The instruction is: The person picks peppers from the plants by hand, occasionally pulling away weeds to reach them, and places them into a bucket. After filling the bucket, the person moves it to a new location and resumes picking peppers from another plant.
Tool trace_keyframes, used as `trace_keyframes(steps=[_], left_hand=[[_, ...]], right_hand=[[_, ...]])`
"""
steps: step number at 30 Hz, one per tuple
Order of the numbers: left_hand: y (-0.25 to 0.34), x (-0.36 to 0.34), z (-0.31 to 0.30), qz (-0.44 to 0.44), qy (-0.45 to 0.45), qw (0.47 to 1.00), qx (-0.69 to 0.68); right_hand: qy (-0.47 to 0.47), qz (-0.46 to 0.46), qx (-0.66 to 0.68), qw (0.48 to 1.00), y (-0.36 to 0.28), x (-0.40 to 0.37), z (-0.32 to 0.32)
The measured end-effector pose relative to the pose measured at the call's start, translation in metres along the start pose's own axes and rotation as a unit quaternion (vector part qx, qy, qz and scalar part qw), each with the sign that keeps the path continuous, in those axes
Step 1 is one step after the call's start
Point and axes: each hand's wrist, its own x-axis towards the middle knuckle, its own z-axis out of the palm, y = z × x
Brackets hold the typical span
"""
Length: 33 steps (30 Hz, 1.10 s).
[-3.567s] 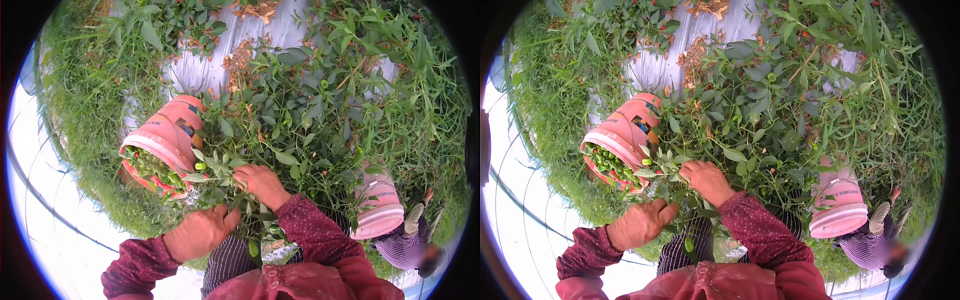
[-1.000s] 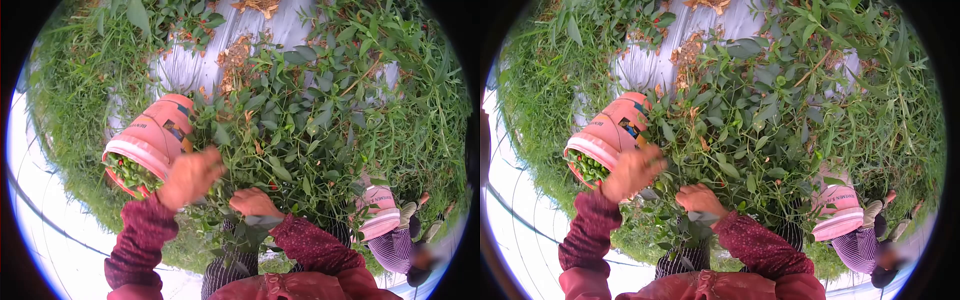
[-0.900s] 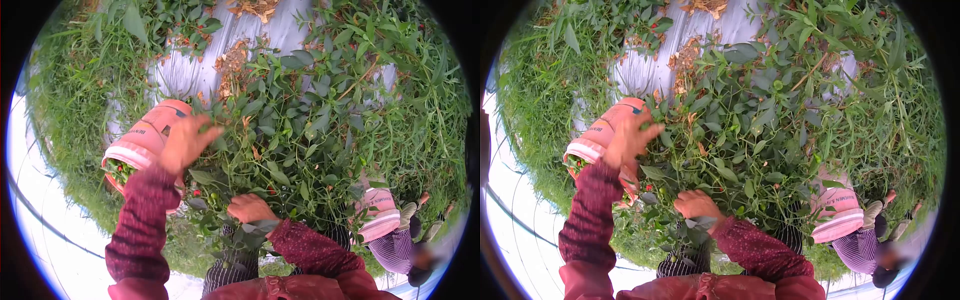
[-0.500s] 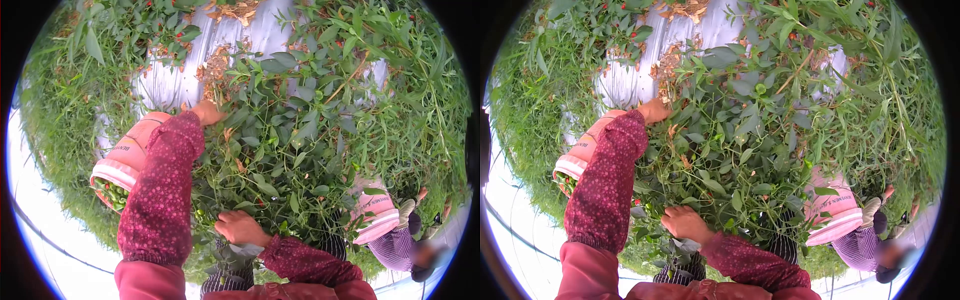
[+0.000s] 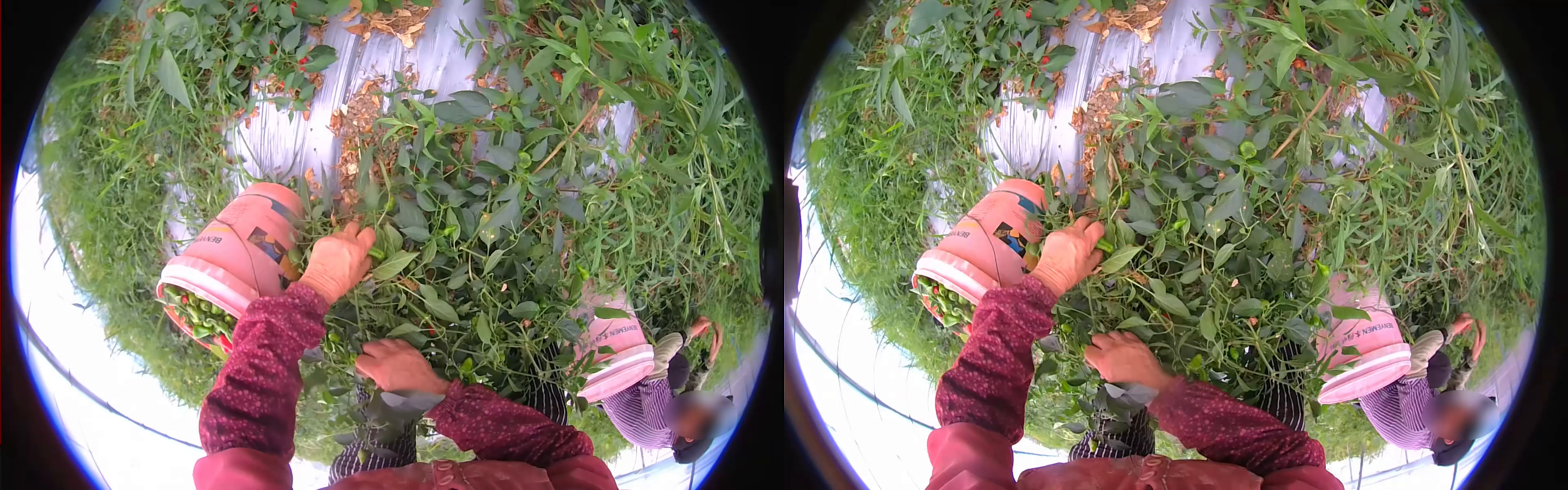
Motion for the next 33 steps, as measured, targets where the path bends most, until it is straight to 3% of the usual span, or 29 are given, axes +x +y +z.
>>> trace_keyframes(steps=[5, 7, 8, 9, 11, 13, 15, 17, 19, 21, 22, 23, 25, 26, 27, 28, 30, 33], left_hand=[[0.001, -0.008, 0.011, 0.016, 0.046, 0.998, 0.039], [0.003, -0.01, 0.011, 0.012, 0.057, 0.998, 0.039], [0.005, -0.011, 0.011, 0.011, 0.065, 0.997, 0.04], [0.007, -0.01, 0.012, 0.007, 0.069, 0.997, 0.039], [0.013, -0.009, 0.018, -0.013, 0.054, 0.994, 0.09], [0.02, -0.01, 0.018, -0.012, 0.058, 0.989, 0.134], [0.023, -0.01, 0.018, -0.007, 0.083, 0.987, 0.137], [0.025, -0.011, 0.021, 0.002, 0.116, 0.983, 0.142], [0.023, -0.01, 0.029, 0.006, 0.134, 0.98, 0.15], [0.02, -0.013, 0.024, 0.003, 0.14, 0.981, 0.134], [0.018, -0.018, 0.022, 0.01, 0.136, 0.985, 0.11], [0.019, -0.02, 0.016, 0.018, 0.132, 0.987, 0.085], [0.024, -0.03, 0.021, 0.023, 0.113, 0.991, 0.073], [0.025, -0.034, 0.026, 0.014, 0.138, 0.99, 0.005], [0.026, -0.035, 0.031, 0.005, 0.163, 0.985, -0.062], [0.024, -0.037, 0.037, -0.027, 0.101, 0.991, -0.089], [0.029, -0.035, 0.034, -0.031, 0.11, 0.989, -0.093], [0.032, -0.031, 0.032, -0.051, 0.109, 0.988, -0.095]], right_hand=[[-0.019, -0.003, 0.021, 1.0, 0.003, 0.003, -0.016], [0.067, 0.092, 0.199, 0.973, -0.003, 0.007, -0.058], [0.12, 0.086, 0.24, 0.96, 0.005, 0.01, -0.067], [0.171, 0.08, 0.278, 0.942, 0.015, 0.012, -0.076], [0.189, 0.127, 0.531, 0.816, 0.059, 0.026, -0.078], [0.246, 0.144, 0.304, 0.909, 0.056, 0.056, -0.103], [0.29, 0.19, 0.223, 0.911, 0.093, 0.103, -0.082], [0.207, 0.293, 0.126, 0.925, 0.091, 0.133, -0.087], [0.208, 0.285, 0.152, 0.923, 0.127, 0.157, -0.058], [0.206, 0.335, 0.23, 0.89, 0.137, 0.164, -0.049], [0.202, 0.307, 0.33, 0.87, 0.145, 0.162, -0.047], [0.203, 0.31, 0.329, 0.869, 0.143, 0.157, -0.051], [0.268, 0.334, 0.495, 0.756, 0.132, 0.149, -0.062], [0.315, 0.323, 0.574, 0.683, 0.144, 0.145, -0.058], [0.328, 0.289, 0.634, 0.638, 0.116, 0.134, -0.08], [0.328, 0.276, 0.659, 0.618, 0.115, 0.129, -0.084], [0.332, 0.264, 0.682, 0.596, 0.124, 0.117, -0.088], [0.254, 0.229, 0.756, 0.558, 0.141, 0.11, -0.086]])
